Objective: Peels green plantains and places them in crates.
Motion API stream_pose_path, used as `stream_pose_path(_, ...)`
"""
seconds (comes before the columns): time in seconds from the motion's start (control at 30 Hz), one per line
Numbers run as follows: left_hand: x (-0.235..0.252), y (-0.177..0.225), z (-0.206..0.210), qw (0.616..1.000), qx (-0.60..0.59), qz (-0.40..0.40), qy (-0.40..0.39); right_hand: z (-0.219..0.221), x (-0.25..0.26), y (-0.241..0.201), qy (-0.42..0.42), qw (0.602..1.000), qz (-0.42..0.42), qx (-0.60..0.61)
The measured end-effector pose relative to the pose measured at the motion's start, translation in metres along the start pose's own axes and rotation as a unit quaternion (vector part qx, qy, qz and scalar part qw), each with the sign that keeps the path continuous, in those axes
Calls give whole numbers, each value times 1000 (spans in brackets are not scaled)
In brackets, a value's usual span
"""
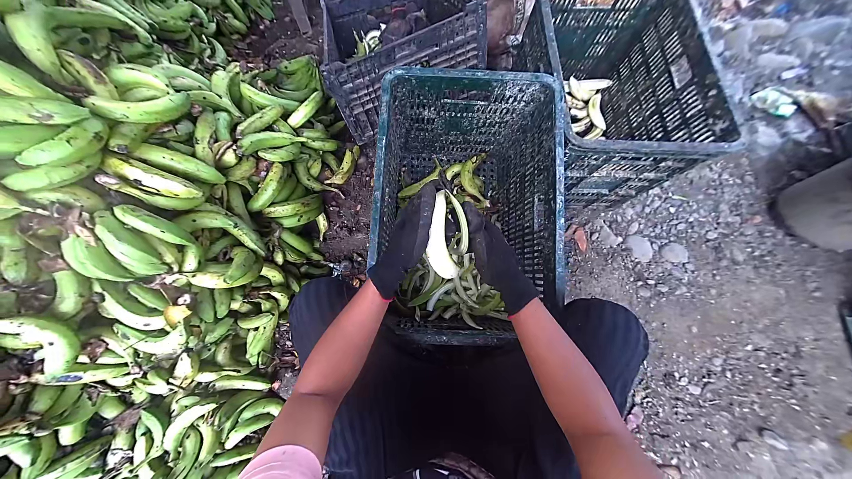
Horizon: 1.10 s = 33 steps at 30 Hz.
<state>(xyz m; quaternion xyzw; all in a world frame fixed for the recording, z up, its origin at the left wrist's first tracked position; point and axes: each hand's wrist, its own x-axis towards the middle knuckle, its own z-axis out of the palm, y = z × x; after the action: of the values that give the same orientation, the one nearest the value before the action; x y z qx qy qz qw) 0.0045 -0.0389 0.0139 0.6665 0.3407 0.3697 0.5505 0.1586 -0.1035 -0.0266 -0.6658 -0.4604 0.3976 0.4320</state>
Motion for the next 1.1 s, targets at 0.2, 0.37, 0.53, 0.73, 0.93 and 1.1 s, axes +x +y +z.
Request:
stream_pose_path(0.2, 5, 1, -8, 963, -263, -52, -26, -13, 7, 18, -25, 997, -43, 67)
stream_pose_path(0.37, 6, 3, -34, 966, -230, -104, -49, -19, 0, 1, -70, 989, -121, -46)
stream_pose_path(0.53, 8, 6, -42, 967, -241, -62, -50, -22, -5, -2, -122, 949, -205, -208)
stream_pose_path(0.73, 12, 7, -49, 950, -291, -67, -87, -28, -7, 0, -109, 922, -298, -221)
stream_pose_path(0.93, 11, 5, -46, 963, -251, -66, -78, -26, -12, -7, -104, 920, -264, -271)
stream_pose_path(1.1, 12, -4, -34, 991, -132, -29, -20, -15, -12, -11, -55, 940, -174, -288)
